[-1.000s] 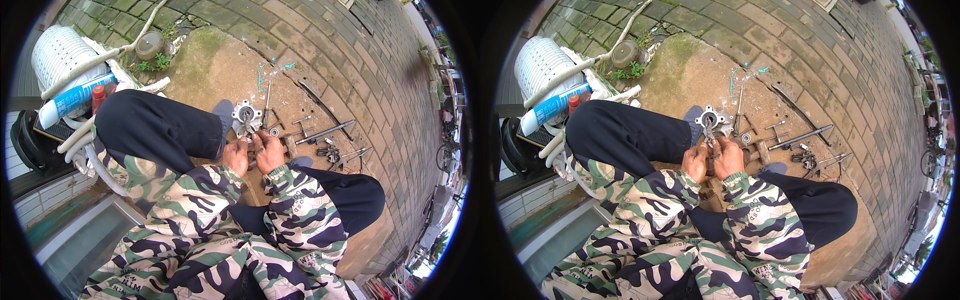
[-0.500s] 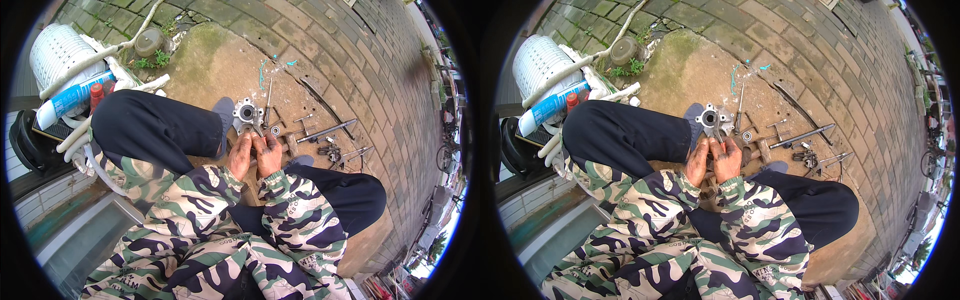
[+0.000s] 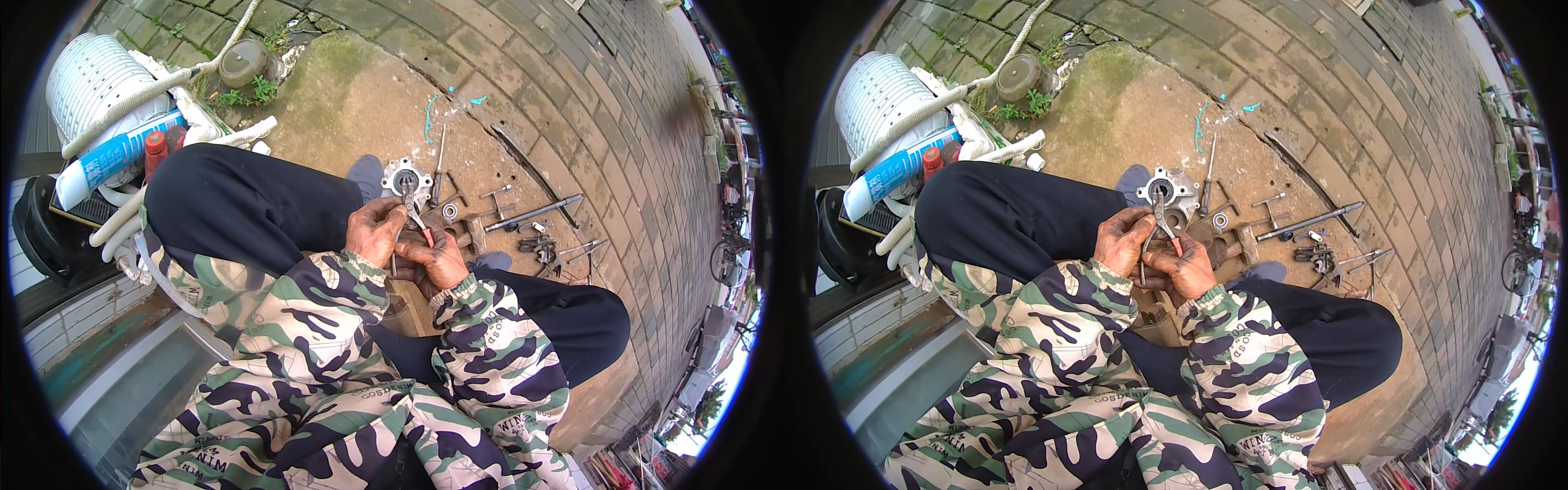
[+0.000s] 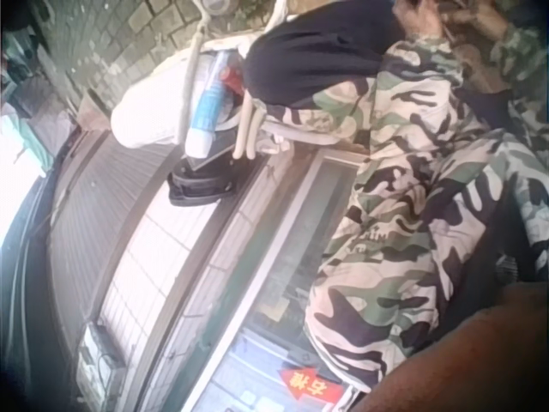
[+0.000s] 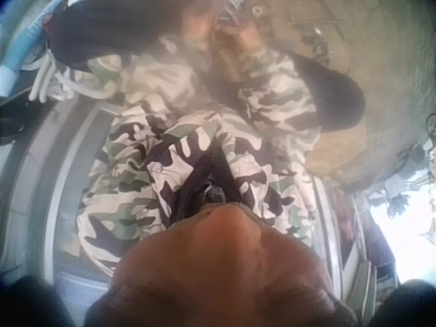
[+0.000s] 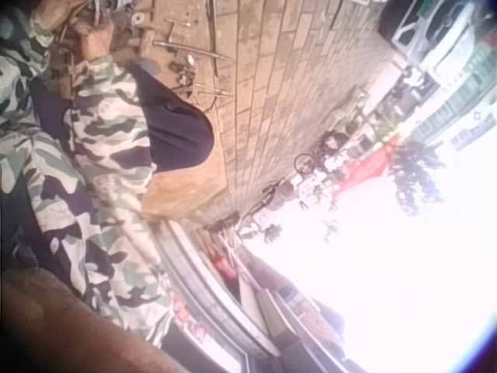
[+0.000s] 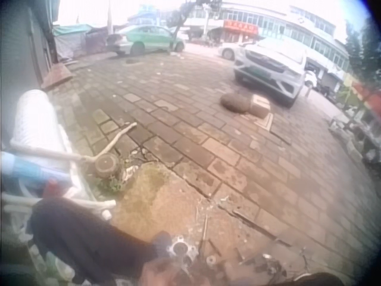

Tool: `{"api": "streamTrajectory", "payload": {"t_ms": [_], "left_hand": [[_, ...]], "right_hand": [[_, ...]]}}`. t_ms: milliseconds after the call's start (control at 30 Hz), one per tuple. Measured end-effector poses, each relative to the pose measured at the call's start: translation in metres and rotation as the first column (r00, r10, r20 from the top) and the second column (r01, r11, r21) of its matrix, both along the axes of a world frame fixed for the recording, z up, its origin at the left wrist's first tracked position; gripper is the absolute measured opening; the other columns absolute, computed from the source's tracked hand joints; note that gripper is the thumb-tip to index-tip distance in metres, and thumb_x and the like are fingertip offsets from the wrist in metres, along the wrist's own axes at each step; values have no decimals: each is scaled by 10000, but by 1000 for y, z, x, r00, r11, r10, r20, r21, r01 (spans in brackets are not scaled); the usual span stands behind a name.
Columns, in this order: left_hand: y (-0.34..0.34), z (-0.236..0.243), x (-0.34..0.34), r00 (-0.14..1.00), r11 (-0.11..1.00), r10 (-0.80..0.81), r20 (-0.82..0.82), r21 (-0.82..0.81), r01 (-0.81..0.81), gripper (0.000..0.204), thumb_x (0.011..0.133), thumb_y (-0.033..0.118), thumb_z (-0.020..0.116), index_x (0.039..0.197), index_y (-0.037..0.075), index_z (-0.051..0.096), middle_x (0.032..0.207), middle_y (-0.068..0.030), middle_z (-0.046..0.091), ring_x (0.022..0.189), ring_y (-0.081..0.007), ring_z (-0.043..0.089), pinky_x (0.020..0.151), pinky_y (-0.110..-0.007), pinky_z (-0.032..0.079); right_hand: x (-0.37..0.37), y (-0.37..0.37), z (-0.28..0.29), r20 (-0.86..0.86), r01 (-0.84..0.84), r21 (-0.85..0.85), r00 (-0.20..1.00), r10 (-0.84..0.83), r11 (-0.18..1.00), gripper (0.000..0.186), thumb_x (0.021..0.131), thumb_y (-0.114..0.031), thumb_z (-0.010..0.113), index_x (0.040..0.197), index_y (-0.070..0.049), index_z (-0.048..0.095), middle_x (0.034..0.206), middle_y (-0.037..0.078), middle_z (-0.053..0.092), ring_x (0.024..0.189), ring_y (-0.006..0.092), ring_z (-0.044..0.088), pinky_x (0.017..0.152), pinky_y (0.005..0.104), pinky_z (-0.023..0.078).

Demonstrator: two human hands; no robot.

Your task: The person sits on the ground and uses pliers to manipulate a small metal component, likely a hub or bearing. They repeatedly squeeze and adjust the part, occasionally wiping it with a cloth. The person briefly stands and walks into a cluttered workshop before returning to the ground to continue the repair.

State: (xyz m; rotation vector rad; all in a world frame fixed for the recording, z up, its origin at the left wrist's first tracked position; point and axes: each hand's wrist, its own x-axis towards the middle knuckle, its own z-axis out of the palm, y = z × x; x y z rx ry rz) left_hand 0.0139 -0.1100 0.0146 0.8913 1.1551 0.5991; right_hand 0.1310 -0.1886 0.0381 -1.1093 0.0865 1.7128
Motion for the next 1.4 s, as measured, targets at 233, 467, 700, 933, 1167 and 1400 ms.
{"api": "streamTrajectory", "payload": {"t_ms": [233,467,700,933,1167,1400], "left_hand": [[7,15,0,993,915,98,70,-399,-62,281,964,164,626,1147,-49,632,890,-105,688,668,-169,651,548,-299,542],[10,-11,2,997,977,-62,-41,-207,52,318,954,196,623,1170,-34,653,803,-90,675,511,-100,540,460,-273,472],[6,-17,4,999,981,-9,-41,-196,0,334,945,187,621,1159,-68,654,768,-91,675,510,-86,535,464,-258,448],[6,-22,2,999,986,7,-50,-167,-15,323,946,184,617,1131,-77,662,730,-86,668,484,-85,527,447,-258,433],[6,-25,2,998,985,-11,-54,-171,2,312,959,181,605,1126,-77,659,747,-96,672,510,-105,565,463,-267,461],[11,4,7,990,924,117,75,-373,-81,317,974,160,571,1190,-68,615,896,-142,693,686,-211,705,550,-295,564]], "right_hand": [[-1,-2,-17,-232,65,44,971,-53,997,224,942,-75,535,1135,29,580,947,187,697,858,353,721,757,483,607],[-12,15,0,-30,97,-145,994,-102,985,272,982,-314,606,961,-43,590,705,78,566,498,186,510,418,324,351],[-17,21,-8,22,147,-143,989,-145,979,249,988,-288,601,960,-42,570,657,76,540,427,172,462,367,308,315],[-19,23,-11,30,126,-130,992,-123,983,207,986,-264,597,1014,-62,559,648,64,528,407,163,440,356,293,297],[-21,24,-7,4,182,-138,983,-183,973,247,985,-282,596,949,-39,572,621,69,519,384,174,429,341,309,285],[-18,29,-1,-37,140,-147,988,-147,979,254,1022,-277,518,1034,-24,547,738,153,651,469,236,592,336,311,377]]}}
